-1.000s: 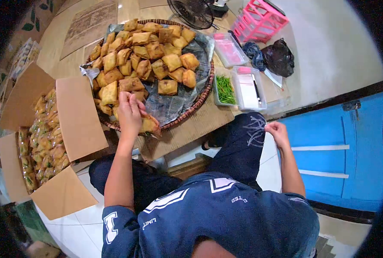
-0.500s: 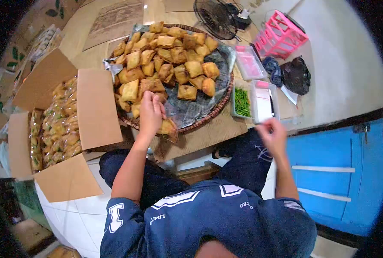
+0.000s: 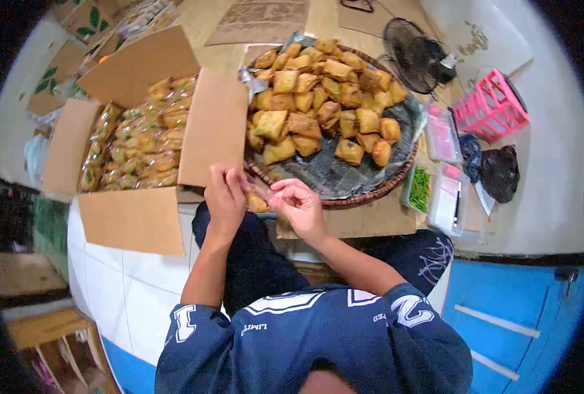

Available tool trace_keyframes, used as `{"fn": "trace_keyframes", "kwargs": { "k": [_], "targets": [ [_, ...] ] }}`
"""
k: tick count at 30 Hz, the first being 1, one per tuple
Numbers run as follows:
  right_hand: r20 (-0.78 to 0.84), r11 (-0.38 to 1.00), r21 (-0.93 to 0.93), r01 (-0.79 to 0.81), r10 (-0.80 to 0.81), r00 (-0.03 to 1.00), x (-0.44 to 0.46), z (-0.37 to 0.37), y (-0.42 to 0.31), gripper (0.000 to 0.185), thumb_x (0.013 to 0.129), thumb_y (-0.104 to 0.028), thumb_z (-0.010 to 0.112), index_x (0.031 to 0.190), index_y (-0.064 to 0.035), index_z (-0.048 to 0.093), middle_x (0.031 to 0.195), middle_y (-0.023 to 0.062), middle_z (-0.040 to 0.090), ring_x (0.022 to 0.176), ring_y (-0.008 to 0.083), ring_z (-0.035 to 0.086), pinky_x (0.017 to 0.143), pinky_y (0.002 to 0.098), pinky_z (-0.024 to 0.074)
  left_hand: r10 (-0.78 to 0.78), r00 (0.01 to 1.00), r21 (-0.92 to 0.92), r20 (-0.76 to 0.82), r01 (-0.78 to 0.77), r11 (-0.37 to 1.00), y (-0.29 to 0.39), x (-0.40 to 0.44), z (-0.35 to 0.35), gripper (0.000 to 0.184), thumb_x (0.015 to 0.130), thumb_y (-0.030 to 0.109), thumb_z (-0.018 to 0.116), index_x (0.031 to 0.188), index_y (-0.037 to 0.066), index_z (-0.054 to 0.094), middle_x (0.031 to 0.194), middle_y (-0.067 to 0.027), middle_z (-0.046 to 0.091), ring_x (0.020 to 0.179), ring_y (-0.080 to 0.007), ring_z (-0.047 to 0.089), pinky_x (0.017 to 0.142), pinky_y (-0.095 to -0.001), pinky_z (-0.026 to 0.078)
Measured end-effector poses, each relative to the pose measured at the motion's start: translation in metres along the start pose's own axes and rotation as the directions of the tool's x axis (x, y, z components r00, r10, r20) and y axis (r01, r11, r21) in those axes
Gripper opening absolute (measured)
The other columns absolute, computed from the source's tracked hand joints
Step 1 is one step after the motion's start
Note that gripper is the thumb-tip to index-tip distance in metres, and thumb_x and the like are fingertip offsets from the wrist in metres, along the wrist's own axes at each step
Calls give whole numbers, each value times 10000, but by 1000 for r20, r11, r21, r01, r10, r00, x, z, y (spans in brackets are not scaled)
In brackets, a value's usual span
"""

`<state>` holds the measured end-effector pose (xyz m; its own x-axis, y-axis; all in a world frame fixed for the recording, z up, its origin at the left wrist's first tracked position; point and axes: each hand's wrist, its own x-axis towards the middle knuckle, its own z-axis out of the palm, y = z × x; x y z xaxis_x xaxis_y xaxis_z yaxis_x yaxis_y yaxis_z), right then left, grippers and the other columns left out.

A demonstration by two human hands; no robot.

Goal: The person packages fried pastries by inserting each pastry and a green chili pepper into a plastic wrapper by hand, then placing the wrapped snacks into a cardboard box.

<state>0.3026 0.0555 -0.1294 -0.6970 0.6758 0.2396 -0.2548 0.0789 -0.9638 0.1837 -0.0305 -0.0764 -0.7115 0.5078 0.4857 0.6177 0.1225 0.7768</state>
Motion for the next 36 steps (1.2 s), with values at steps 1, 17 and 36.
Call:
{"fn": "trace_keyframes", "kwargs": {
  "k": [1, 17, 36],
  "targets": [
    [26, 999, 15, -47, 46, 999, -6, 7, 0, 90, 726, -46, 679, 703, -11, 599, 862, 64, 579, 786, 131, 534, 682, 238, 428, 102, 994, 169, -29, -96, 981, -1, -11, -15, 126, 911, 104, 429, 816, 21, 423, 643, -97, 503, 545, -220, 529, 540, -316, 449],
    [388, 699, 234, -675, 570, 725, -54, 45, 25, 219, 875, -195, 539, 706, -57, 524, 656, 8, 520, 528, 80, 478, 492, 218, 426, 148, 888, 442, 435, -354, 825, 25, -76, -92, 256, 732, 119, 611, 967, 48, 539, 978, -113, 540, 906, -256, 536, 806, -412, 407],
    [-45, 497, -838, -227, 351, 935, -66, -219, -57, 200, 806, -199, 573, 834, -6, 619, 757, 152, 611, 734, 280, 588, 656, 360, 457, -75, 920, 414, 386, -100, 905, -152, 132, -224, 468, 669, -94, 610, 1105, -2, 468, 991, -79, 511, 945, -187, 518, 844, -287, 426]
  ]
}}
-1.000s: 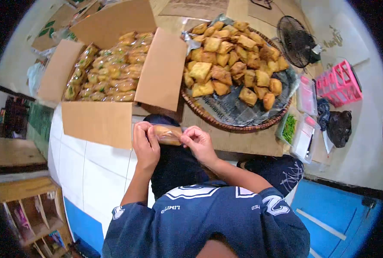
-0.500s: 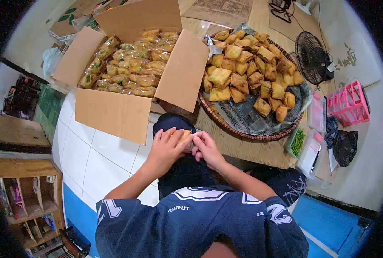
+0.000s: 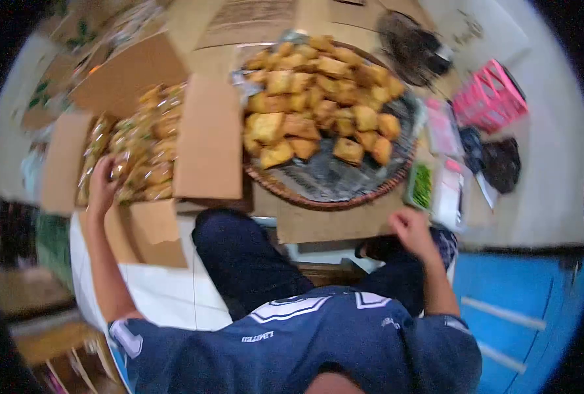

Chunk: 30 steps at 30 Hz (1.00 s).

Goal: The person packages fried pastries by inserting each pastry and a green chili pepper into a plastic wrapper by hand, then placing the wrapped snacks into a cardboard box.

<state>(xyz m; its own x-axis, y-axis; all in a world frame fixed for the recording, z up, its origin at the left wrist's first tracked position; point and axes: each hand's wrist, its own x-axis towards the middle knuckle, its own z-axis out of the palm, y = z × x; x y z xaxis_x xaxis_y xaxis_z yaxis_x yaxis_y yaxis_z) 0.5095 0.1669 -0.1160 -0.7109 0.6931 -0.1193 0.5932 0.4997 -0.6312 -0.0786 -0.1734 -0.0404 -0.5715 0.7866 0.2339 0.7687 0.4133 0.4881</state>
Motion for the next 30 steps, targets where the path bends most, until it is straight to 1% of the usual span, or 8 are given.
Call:
{"fn": "trace_keyframes", "kwargs": {
  "k": [2, 3, 4, 5, 6, 11, 17, 30],
  "targets": [
    [-323, 986, 87, -140, 161, 932, 7, -42, 26, 221, 847, -206, 554, 858, 7, 613, 759, 121, 625, 699, 192, 590, 637, 300, 454, 190, 974, 211, 126, -214, 954, -31, 18, 22, 464, 676, -79, 590, 1116, 1, 469, 995, -103, 504, 941, -231, 516, 851, -298, 419],
    [-432, 974, 115, -194, 226, 873, 11, -61, 62, 220, 855, -203, 551, 867, 6, 616, 735, 106, 621, 675, 144, 576, 626, 282, 450, -183, 973, -333, 141, 220, 917, -3, 31, 31, 434, 698, -65, 574, 1113, 2, 467, 1000, -118, 504, 943, -264, 508, 863, -311, 409],
    [-517, 986, 16, -167, 151, 843, 18, -83, 116, 218, 852, -205, 551, 881, -1, 624, 718, 98, 620, 663, 137, 575, 621, 284, 451, -468, 805, -696, 365, 570, 437, 26, 39, 36, 404, 720, -51, 558, 1110, 3, 464, 1004, -133, 503, 944, -298, 500, 874, -323, 400],
    [-560, 966, 10, -258, 219, 799, 21, -105, 134, 200, 835, -186, 560, 877, -2, 629, 751, 126, 635, 685, 169, 603, 629, 299, 460, -135, 980, -197, 144, 162, 967, 7, 39, 44, 360, 750, -34, 542, 1098, 5, 459, 1004, -140, 506, 932, -311, 499, 865, -337, 402],
    [-610, 961, -41, -272, 191, 769, 24, -115, 151, 172, 822, -154, 556, 866, -4, 629, 727, 114, 625, 657, 167, 591, 616, 290, 460, 311, 935, 441, 170, -354, 824, -17, 39, 48, 316, 780, -17, 525, 1087, 7, 454, 1005, -147, 509, 920, -325, 498, 857, -352, 404],
    [-459, 888, -368, -276, 85, 884, 41, -120, 242, 156, 722, -54, 592, 871, -27, 630, 774, 131, 614, 739, 243, 596, 689, 330, 469, 231, 953, 407, 194, -293, 865, -12, 50, 51, 804, 539, 53, 804, 1201, 0, 352, 1103, -183, 490, 1008, -349, 493, 857, -385, 427],
    [-141, 923, -383, -49, -6, 990, 57, -103, 243, 255, 603, 36, 613, 848, -30, 593, 790, 122, 573, 797, 279, 567, 700, 358, 459, 56, 956, 520, 287, -205, 829, -3, 67, 47, 882, 498, 6, 790, 1242, -8, 317, 1174, -207, 441, 1081, -376, 440, 906, -401, 397],
    [-80, 813, -485, -322, 325, 942, 61, -137, 243, 89, 599, -23, 584, 680, -45, 612, 773, 132, 621, 712, 240, 593, 635, 336, 461, -122, 968, 744, 219, -85, 663, -64, 74, 56, 1000, 603, -105, 664, 1400, 100, 94, 1434, -152, 149, 1276, -326, 249, 1036, -389, 289]
  ]
}}
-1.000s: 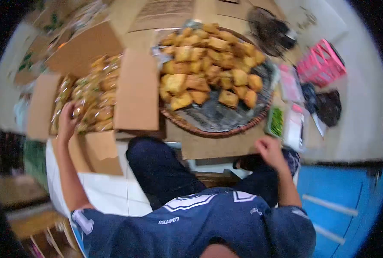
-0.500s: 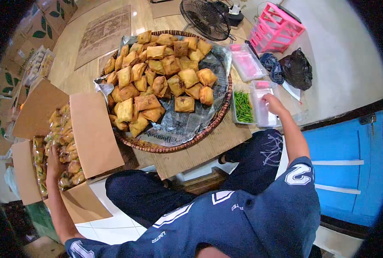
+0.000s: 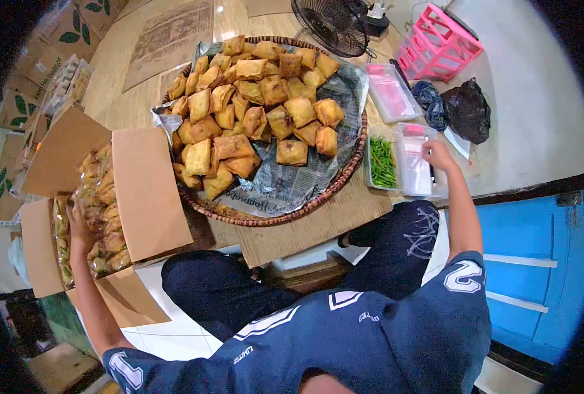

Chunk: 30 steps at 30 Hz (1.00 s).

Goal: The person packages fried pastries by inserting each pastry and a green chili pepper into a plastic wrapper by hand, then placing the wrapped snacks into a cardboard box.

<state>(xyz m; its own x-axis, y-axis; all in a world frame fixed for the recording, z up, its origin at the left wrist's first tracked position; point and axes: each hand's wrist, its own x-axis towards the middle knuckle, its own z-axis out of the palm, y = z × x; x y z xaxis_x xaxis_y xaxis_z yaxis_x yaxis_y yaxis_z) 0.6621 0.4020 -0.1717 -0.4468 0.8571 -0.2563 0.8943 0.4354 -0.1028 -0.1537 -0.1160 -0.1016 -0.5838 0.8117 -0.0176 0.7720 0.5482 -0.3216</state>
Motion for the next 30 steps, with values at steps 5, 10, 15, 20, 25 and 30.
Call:
{"fn": "trace_keyframes", "kwargs": {
  "k": [5, 10, 15, 20, 25, 30],
  "targets": [
    [-179, 977, 204, 69, -32, 983, -7, -2, 26, 69, 646, -115, 592, 696, -92, 632, 785, 88, 629, 794, 237, 595, 723, 356, 471, 53, 945, -923, 322, 301, 240, -28, -6, 10, 1077, 620, -126, 675, 1414, 190, 20, 1259, -121, 425, 1000, -222, 543, 694, -289, 510],
    [-301, 552, 818, 160, 175, 937, 16, 39, 74, 144, 662, -128, 618, 797, -80, 616, 811, 126, 608, 774, 292, 575, 725, 365, 463, -3, 995, -722, 97, 73, 688, -34, 13, 59, 861, 751, 16, 628, 1408, 128, 83, 1161, -102, 491, 913, -200, 559, 668, -315, 498],
    [-304, 979, 192, -69, 126, 944, 11, 29, 84, 134, 660, -61, 588, 789, -48, 620, 999, 147, 596, 890, 322, 554, 788, 402, 442, 86, 962, -441, -259, -197, 876, -37, 10, 58, 728, 766, 25, 486, 1398, 83, 131, 1214, -149, 432, 1024, -257, 461, 784, -343, 410],
    [-506, 989, 135, 62, 15, 862, -32, -51, -19, 50, 642, -26, 551, 626, -56, 588, 1183, 154, 527, 1116, 325, 437, 951, 389, 339, -64, 995, -811, 83, 104, 576, 3, -22, 7, 878, 604, -196, 341, 1403, 96, 122, 1373, -243, 273, 1256, -362, 294, 1035, -371, 244],
    [-479, 584, 559, 588, -352, 804, -51, -80, -143, 105, 616, -25, 620, 560, -81, 551, 1335, 138, 397, 1256, 306, 326, 1038, 404, 229, -358, 860, -745, -363, -38, 666, 174, -55, -132, 414, 812, 28, 469, 1224, 5, 436, 1148, -163, 522, 1092, -236, 485, 954, -327, 349],
    [-338, 76, 728, 681, -825, 453, -56, -65, -288, 168, 682, -163, 668, 539, -107, 600, 1361, 171, 354, 1310, 318, 227, 1065, 460, 105, 494, 869, -943, 17, 178, -280, 364, -77, -169, 647, 899, 550, 275, 1181, 9, 494, 1153, -92, 544, 1025, -179, 522, 863, -321, 400]
  ]
}}
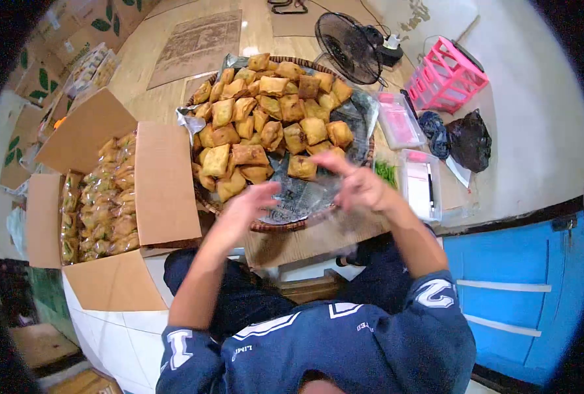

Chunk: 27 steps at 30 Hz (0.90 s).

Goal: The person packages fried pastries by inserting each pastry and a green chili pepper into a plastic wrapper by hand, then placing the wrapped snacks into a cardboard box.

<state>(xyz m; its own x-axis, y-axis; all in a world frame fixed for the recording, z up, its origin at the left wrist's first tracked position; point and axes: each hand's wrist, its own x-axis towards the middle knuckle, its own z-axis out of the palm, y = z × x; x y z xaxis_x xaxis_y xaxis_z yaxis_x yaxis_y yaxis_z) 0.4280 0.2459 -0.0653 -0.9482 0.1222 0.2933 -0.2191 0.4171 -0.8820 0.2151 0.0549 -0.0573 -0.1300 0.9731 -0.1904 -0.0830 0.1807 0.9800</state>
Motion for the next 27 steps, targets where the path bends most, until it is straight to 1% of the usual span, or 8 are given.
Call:
{"fn": "trace_keyframes", "kwargs": {
  "k": [3, 9, 16, 18, 20, 21, 23, 27],
  "targets": [
    [94, 991, 103, 81, -90, 991, 32, 25, 12, 238, 726, -280, 651, 555, -116, 621, 1343, 176, 378, 1305, 302, 239, 1065, 461, 69, -5, 946, -505, 325, 178, 845, -29, 37, 11, 709, 877, 606, 244, 1132, 15, 542, 1143, -90, 542, 963, -163, 522, 803, -290, 403],
    [185, 983, 149, -107, 79, 980, 50, 27, 30, 151, 820, -170, 575, 927, -92, 648, 1279, 134, 447, 1191, 230, 403, 983, 368, 323, -196, 956, 110, 217, 176, 978, -12, 26, -24, 513, 933, 423, 314, 1026, 37, 638, 1019, -60, 608, 554, -69, 484, 487, -206, 376],
    [190, 689, 561, -460, 433, 881, 62, 44, 68, 597, 768, -64, 618, 1301, -77, 351, 1134, 73, 494, 943, 137, 540, 764, 263, 469, 232, 971, 288, -52, -208, 935, -20, 25, -23, 377, 711, -46, 482, 1063, 8, 607, 1091, -73, 603, 856, -84, 555, 709, -208, 447],
    [-113, 803, 410, -433, 516, 849, 71, 31, 96, 499, 702, 9, 624, 1175, -88, 498, 1056, 82, 537, 797, 169, 567, 703, 286, 481, 259, 961, 348, -100, -210, 914, -29, 28, -30, 395, 676, -23, 503, 1056, 6, 605, 1095, -86, 605, 639, -72, 535, 593, -213, 441],
    [-220, 709, -701, -81, -106, 970, 77, 10, 163, 505, 656, 49, 601, 1135, -95, 536, 1031, 110, 569, 796, 276, 592, 713, 350, 491, 324, 924, 528, -204, -175, 831, -38, 31, -35, 373, 680, -10, 503, 1038, 3, 608, 1056, -118, 618, 688, -119, 586, 638, -246, 464],
    [-218, 710, -699, -79, -107, 970, 81, 8, 162, 505, 656, 49, 601, 1135, -95, 536, 1031, 110, 569, 796, 276, 592, 713, 350, 491, 370, 922, 620, -114, -225, 752, -47, 36, -40, 358, 681, 20, 520, 1028, -8, 608, 997, -162, 627, 755, -205, 619, 703, -296, 482],
    [316, 747, -661, -65, 357, 879, 91, 4, 155, 405, 682, 15, 557, 1073, -91, 570, 1002, 136, 585, 868, 334, 582, 743, 396, 482, 239, 966, 592, -94, -139, 794, -65, 42, -39, 354, 681, 29, 514, 1019, -9, 611, 973, -151, 634, 773, -195, 610, 722, -297, 475],
    [378, 519, -854, -42, 675, 634, 110, 9, 171, 369, 667, 0, 566, 1028, -77, 586, 1111, 96, 530, 983, 307, 541, 811, 381, 446, 64, 996, 560, -54, -23, 828, -59, 45, -35, 347, 688, 60, 516, 1015, -2, 617, 818, -129, 650, 710, -176, 603, 675, -299, 479]
  ]
}}
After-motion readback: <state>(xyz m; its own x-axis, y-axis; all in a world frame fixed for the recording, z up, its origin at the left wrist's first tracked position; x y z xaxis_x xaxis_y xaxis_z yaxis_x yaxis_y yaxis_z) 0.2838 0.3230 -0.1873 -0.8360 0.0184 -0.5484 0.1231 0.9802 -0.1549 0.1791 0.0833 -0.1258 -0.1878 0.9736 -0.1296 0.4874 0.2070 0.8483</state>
